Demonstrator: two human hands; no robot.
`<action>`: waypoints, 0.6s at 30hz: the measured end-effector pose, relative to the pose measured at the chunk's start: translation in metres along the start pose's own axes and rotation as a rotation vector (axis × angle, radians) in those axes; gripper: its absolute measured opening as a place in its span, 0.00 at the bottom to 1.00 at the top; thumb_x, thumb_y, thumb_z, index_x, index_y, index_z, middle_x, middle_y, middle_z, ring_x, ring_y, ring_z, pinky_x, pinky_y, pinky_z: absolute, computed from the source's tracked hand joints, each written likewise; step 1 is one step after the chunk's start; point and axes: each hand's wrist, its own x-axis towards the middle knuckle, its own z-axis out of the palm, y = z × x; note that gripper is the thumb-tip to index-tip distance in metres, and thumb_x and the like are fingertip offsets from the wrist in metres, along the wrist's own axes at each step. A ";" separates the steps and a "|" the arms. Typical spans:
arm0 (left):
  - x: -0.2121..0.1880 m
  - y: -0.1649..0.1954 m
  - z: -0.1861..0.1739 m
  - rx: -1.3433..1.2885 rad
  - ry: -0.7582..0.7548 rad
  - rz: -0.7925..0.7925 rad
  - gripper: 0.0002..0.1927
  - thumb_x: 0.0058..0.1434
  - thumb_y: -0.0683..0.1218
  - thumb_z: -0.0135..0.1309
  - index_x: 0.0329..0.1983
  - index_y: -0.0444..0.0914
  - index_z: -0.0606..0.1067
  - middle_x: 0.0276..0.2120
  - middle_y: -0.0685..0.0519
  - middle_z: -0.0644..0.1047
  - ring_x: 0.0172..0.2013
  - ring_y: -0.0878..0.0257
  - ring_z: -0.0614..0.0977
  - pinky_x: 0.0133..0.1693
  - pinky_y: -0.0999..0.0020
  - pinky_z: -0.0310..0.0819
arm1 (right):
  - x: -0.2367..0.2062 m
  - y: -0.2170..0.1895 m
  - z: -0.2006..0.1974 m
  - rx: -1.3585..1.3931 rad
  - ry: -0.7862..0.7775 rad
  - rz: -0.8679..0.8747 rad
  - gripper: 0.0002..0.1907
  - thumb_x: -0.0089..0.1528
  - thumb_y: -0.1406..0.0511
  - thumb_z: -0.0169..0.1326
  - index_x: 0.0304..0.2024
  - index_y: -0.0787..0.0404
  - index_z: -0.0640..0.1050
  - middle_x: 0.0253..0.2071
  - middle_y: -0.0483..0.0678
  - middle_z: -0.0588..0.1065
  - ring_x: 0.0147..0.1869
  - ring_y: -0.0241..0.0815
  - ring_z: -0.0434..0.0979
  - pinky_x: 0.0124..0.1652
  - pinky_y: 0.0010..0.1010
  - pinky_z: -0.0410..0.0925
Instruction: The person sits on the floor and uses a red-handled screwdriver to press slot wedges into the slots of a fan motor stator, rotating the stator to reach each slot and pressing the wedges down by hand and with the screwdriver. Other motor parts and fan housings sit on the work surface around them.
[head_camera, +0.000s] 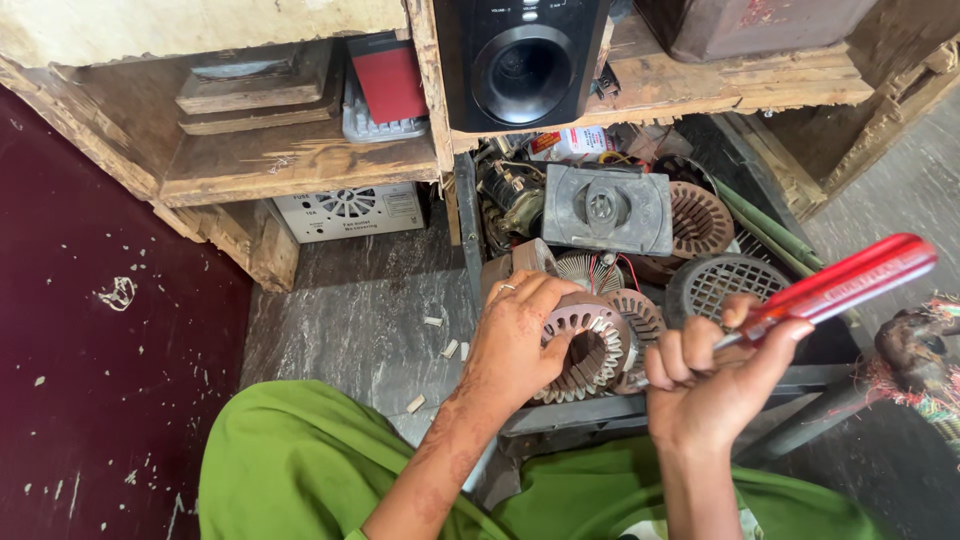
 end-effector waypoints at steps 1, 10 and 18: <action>-0.001 0.002 0.001 0.012 0.012 0.003 0.22 0.49 0.38 0.64 0.48 0.38 0.76 0.44 0.48 0.80 0.51 0.47 0.78 0.55 0.53 0.68 | -0.001 0.001 0.001 -0.002 -0.018 0.004 0.27 0.70 0.36 0.36 0.42 0.49 0.64 0.19 0.36 0.47 0.20 0.31 0.39 0.22 0.28 0.41; -0.011 0.013 0.003 0.043 0.066 -0.005 0.22 0.50 0.36 0.62 0.50 0.37 0.75 0.44 0.46 0.77 0.51 0.46 0.77 0.54 0.54 0.69 | -0.003 -0.002 0.005 -0.030 -0.133 0.069 0.18 0.75 0.47 0.39 0.49 0.52 0.65 0.27 0.41 0.54 0.29 0.34 0.53 0.32 0.28 0.54; -0.016 0.024 0.000 0.026 0.085 -0.024 0.25 0.50 0.36 0.62 0.53 0.37 0.75 0.45 0.45 0.78 0.51 0.46 0.78 0.55 0.54 0.70 | -0.004 0.000 0.010 -0.394 -0.132 -0.013 0.13 0.70 0.70 0.49 0.52 0.55 0.61 0.35 0.43 0.63 0.31 0.33 0.60 0.32 0.30 0.63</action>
